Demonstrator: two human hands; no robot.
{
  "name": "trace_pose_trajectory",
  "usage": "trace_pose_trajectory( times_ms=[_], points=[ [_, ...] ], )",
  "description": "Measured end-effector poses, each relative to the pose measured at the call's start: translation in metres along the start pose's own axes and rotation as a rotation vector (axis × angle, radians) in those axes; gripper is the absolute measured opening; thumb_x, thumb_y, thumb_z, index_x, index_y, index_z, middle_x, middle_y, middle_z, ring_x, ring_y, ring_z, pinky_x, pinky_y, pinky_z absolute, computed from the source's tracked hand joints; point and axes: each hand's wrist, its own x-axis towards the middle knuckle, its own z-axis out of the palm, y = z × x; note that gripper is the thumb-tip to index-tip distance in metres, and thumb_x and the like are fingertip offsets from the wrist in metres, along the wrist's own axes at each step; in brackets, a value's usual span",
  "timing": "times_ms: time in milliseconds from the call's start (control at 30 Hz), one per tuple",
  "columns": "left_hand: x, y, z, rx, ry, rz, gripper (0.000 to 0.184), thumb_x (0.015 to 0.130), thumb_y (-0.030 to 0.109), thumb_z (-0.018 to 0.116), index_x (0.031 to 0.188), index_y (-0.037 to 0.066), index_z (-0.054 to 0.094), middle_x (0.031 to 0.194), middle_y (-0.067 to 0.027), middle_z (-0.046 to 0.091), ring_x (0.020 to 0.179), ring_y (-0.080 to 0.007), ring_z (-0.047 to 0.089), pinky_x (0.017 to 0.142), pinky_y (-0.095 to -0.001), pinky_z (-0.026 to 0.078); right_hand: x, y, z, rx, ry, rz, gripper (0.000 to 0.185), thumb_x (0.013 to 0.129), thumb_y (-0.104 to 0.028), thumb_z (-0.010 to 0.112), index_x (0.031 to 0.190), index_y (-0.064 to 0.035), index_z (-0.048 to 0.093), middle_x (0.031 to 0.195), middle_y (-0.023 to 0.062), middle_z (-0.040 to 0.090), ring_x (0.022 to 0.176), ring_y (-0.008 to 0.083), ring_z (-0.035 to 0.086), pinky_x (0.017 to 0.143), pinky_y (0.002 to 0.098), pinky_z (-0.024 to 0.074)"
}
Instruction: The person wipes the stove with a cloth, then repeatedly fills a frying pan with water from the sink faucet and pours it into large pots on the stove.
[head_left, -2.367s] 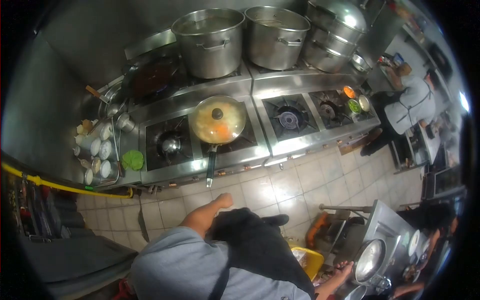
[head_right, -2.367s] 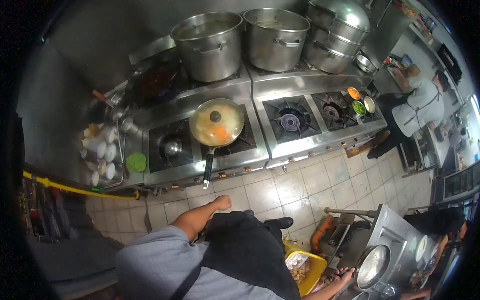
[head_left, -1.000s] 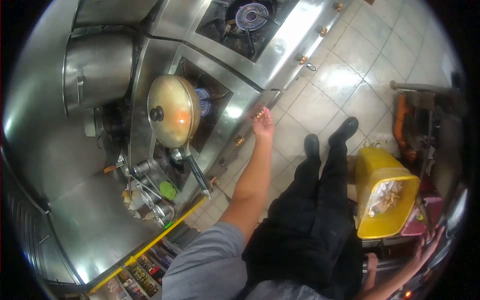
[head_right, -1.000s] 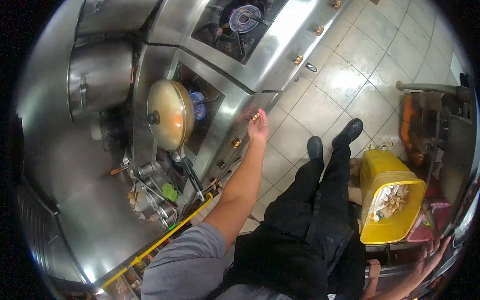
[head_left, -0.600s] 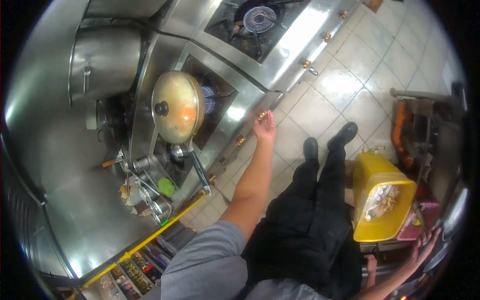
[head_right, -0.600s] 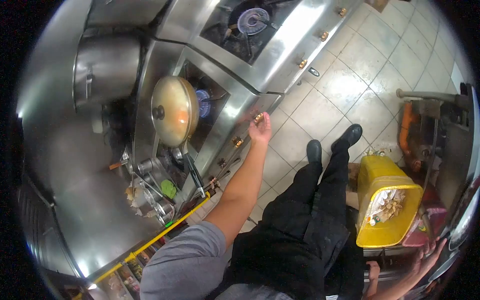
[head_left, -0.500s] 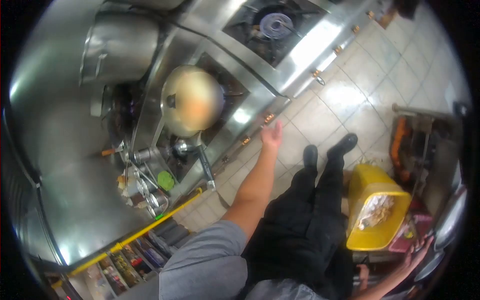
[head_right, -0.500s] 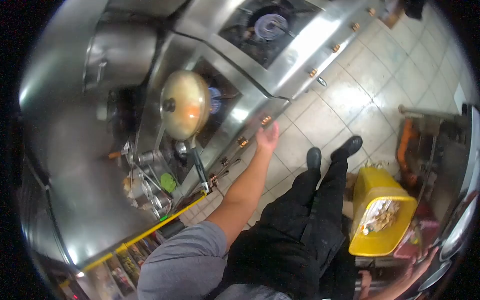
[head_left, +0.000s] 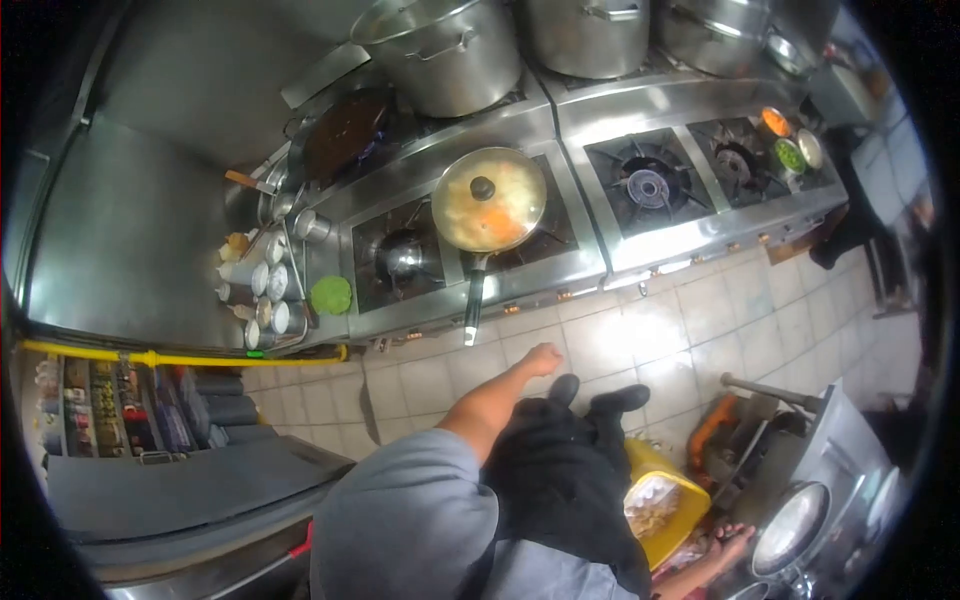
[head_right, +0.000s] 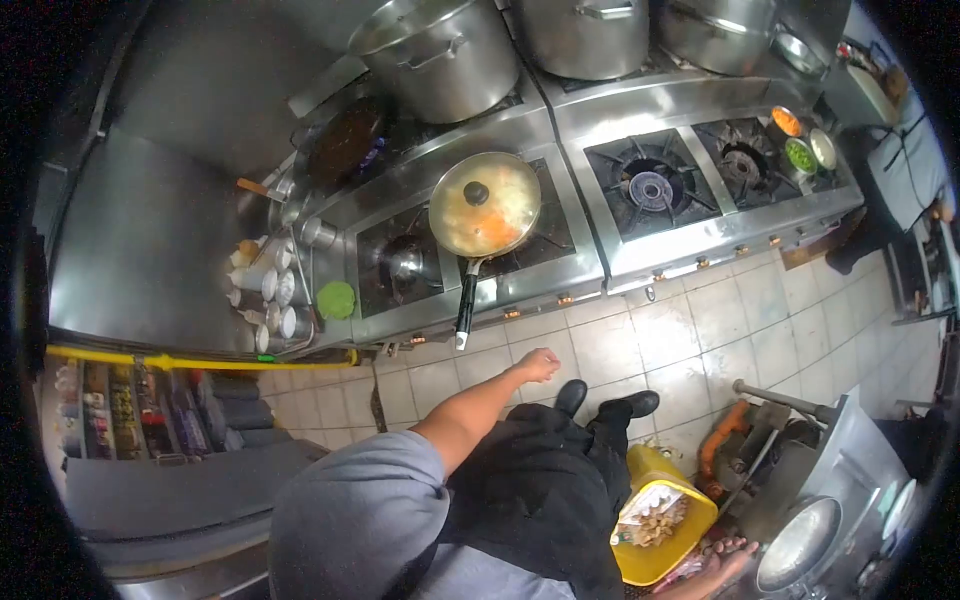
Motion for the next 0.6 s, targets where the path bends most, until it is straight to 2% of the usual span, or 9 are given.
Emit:
trace_pose_trajectory(
  times_ms=[33,67,133,400,467,533,600],
  points=[
    [-0.004,0.003,-0.008,-0.176,-0.044,-0.15,0.032,0.083,0.029,0.063,0.103,0.005,0.062,0.081,-0.0091,0.066,0.063,-0.0176,0.064,0.053,-0.0326,0.052,0.004,0.001,-0.003,0.031,-0.014,0.001,0.035,0.099,-0.041,0.042,0.082,-0.011,0.045,0.067,0.0004,0.043,0.052,0.0135,0.042,0.038,0.0246,0.0323],
    [-0.008,0.002,-0.01,-0.189,-0.054,-0.137,0.032,0.083,0.029,0.063,0.103,0.005,0.062,0.081,-0.0091,0.066,0.063,-0.0176,0.064,0.053,-0.0326,0.052,0.026,0.005,-0.018,0.057,-0.089,0.002,0.034,0.099,-0.041,0.043,0.082,-0.0108,0.045,0.068,0.0006,0.045,0.053,0.0139,0.043,0.038,0.0251,0.0333],
    [-0.007,-0.004,-0.017,-0.195,-0.006,-0.179,0.028,0.082,0.026,0.063,0.101,0.005,0.063,0.078,-0.0068,0.065,0.062,-0.0158,0.063,0.049,-0.0317,0.051,0.035,0.007,-0.02,0.026,-0.048,-0.011,0.044,0.097,-0.053,0.04,0.079,-0.0133,0.044,0.064,-0.001,0.042,0.052,0.0146,0.042,0.038,0.0264,0.0328],
    [-0.004,-0.028,-0.028,-0.11,-0.057,-0.19,0.029,0.081,0.026,0.06,0.1,0.005,0.064,0.078,-0.0042,0.064,0.062,-0.0154,0.062,0.049,-0.0318,0.05,0.033,0.009,-0.019,0.095,-0.07,-0.002,0.042,0.096,-0.053,0.041,0.082,-0.0138,0.046,0.063,-0.0019,0.045,0.049,0.0144,0.045,0.035,0.0265,0.0332],
    [-0.009,-0.024,-0.03,-0.103,-0.05,-0.171,0.028,0.081,0.027,0.06,0.099,0.004,0.064,0.078,-0.0048,0.064,0.062,-0.0158,0.063,0.05,-0.0318,0.05,0.022,0.005,-0.014,0.092,-0.094,-0.003,0.04,0.1,-0.044,0.038,0.079,-0.0105,0.044,0.066,0.0018,0.044,0.053,0.0154,0.044,0.04,0.0268,0.033],
    [-0.01,-0.023,-0.03,-0.1,-0.06,-0.166,0.028,0.082,0.027,0.06,0.099,0.004,0.064,0.078,-0.005,0.065,0.063,-0.0155,0.063,0.05,-0.0318,0.051,0.027,0.005,-0.019,0.104,-0.114,0.002,0.04,0.1,-0.045,0.038,0.08,-0.0108,0.044,0.067,0.002,0.045,0.053,0.0153,0.043,0.04,0.0267,0.0329],
    [-0.011,-0.021,-0.029,-0.102,-0.065,-0.165,0.028,0.082,0.027,0.06,0.099,0.004,0.064,0.079,-0.0051,0.065,0.064,-0.0152,0.064,0.051,-0.0319,0.051,0.037,0.008,-0.023,0.118,-0.109,0.012,0.043,0.096,-0.052,0.042,0.08,-0.0133,0.046,0.063,-0.0014,0.046,0.048,0.0146,0.046,0.035,0.0264,0.0339]
  ],
)
